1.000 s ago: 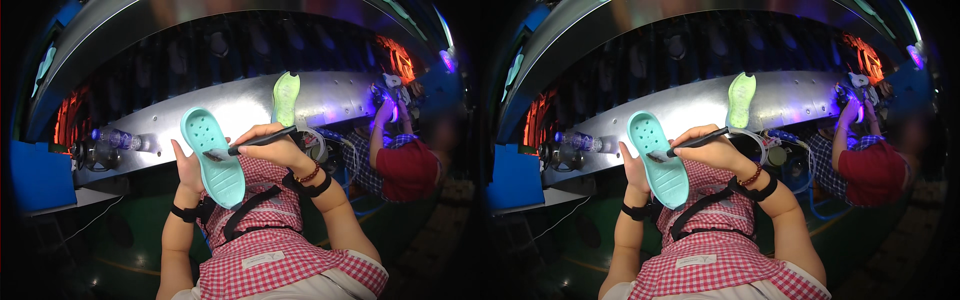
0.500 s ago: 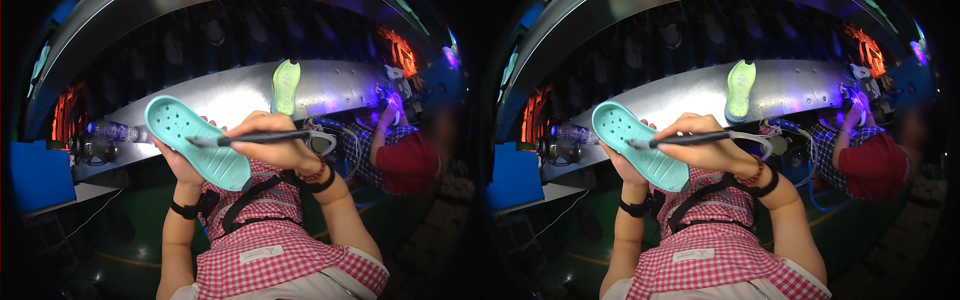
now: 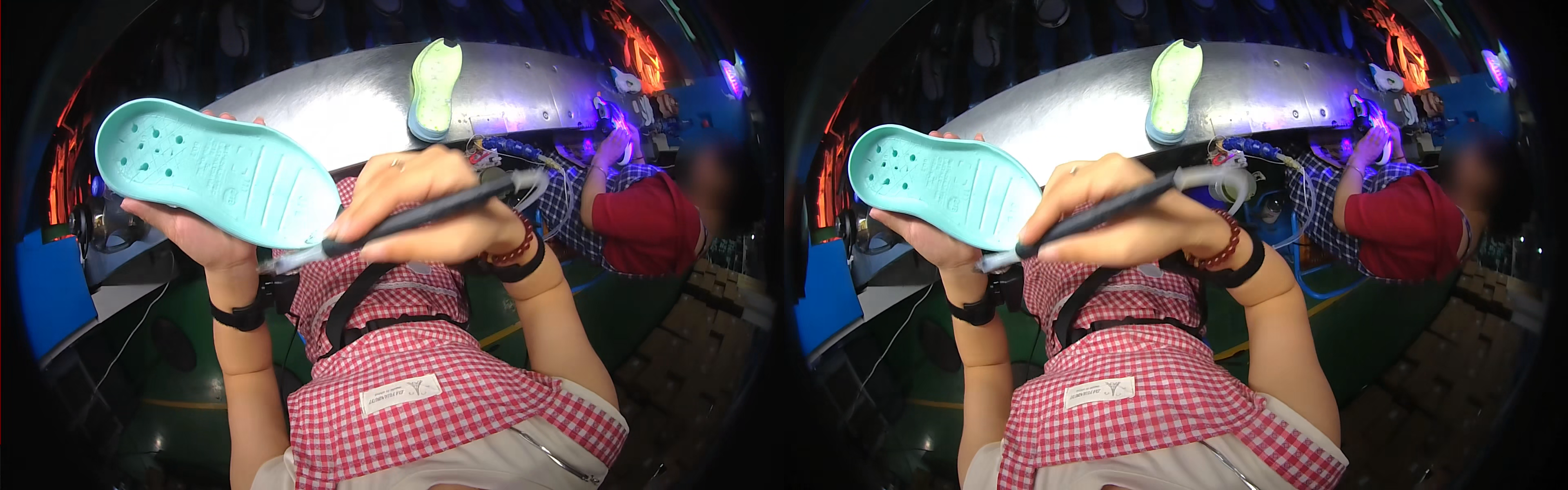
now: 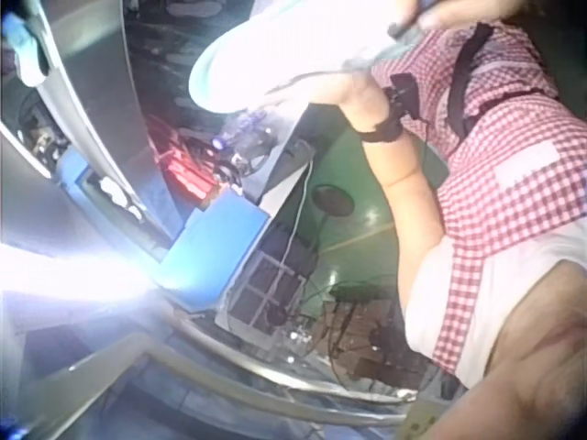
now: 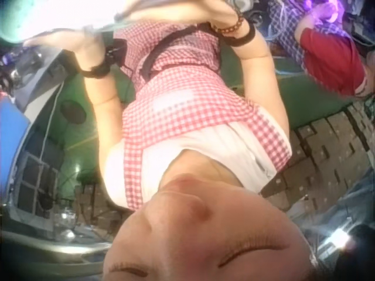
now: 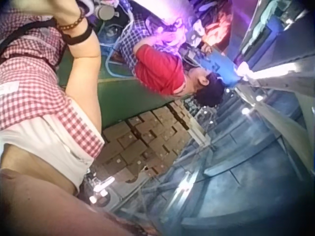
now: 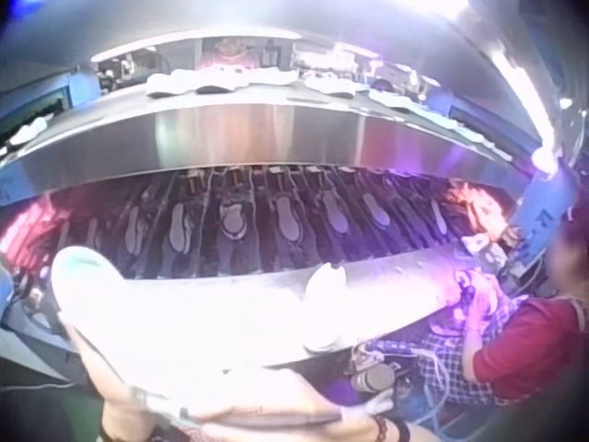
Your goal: Applying liquid adhesive or primer to the interior of rubber shoe soles using a brush on a manufacturing assembly line.
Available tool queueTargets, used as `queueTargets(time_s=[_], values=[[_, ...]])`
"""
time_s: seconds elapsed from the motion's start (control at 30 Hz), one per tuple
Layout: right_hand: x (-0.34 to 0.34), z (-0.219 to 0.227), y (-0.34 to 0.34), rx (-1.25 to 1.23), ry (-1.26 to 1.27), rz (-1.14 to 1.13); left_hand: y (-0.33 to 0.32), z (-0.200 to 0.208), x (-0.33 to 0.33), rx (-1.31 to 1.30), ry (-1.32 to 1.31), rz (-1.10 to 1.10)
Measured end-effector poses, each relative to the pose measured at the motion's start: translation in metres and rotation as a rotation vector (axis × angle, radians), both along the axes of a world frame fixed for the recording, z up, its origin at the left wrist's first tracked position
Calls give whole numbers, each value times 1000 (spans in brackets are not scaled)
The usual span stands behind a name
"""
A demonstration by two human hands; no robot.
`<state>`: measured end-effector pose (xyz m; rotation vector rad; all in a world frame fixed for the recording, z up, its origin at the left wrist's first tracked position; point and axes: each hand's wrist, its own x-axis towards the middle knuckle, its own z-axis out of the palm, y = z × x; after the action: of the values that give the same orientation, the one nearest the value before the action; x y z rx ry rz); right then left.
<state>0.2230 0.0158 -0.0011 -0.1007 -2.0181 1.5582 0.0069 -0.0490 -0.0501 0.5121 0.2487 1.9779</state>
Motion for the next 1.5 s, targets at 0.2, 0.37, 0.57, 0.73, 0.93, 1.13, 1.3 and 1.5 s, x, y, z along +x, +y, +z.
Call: queueTargets(time_s=[0.2,0.37,0.57,0.73,0.93,1.13,1.3,1.5], values=[[3,-3,1,-5,-171,5,-2,4,-7,38,32,-80],[5,-6,0,-370,-117,-128,-8,8,-5,-57,75,-18],[3,-19,-1,-350,22,117,-7,15,-8,-46,92,-5],[-10,-30,-7,-905,125,26,-9,40,8,-183,-102,50],[-29,-21,-23,-981,169,-117,-20,32,43,-21,-177,-90],[-20,-7,-23,-592,42,-165,-22,18,23,-60,-82,-136],[-21,5,-16,-88,-8,-7,-17,20,22,21,-150,-194],[-20,12,4,60,3,-69,-17,23,12,-179,-18,-177]])
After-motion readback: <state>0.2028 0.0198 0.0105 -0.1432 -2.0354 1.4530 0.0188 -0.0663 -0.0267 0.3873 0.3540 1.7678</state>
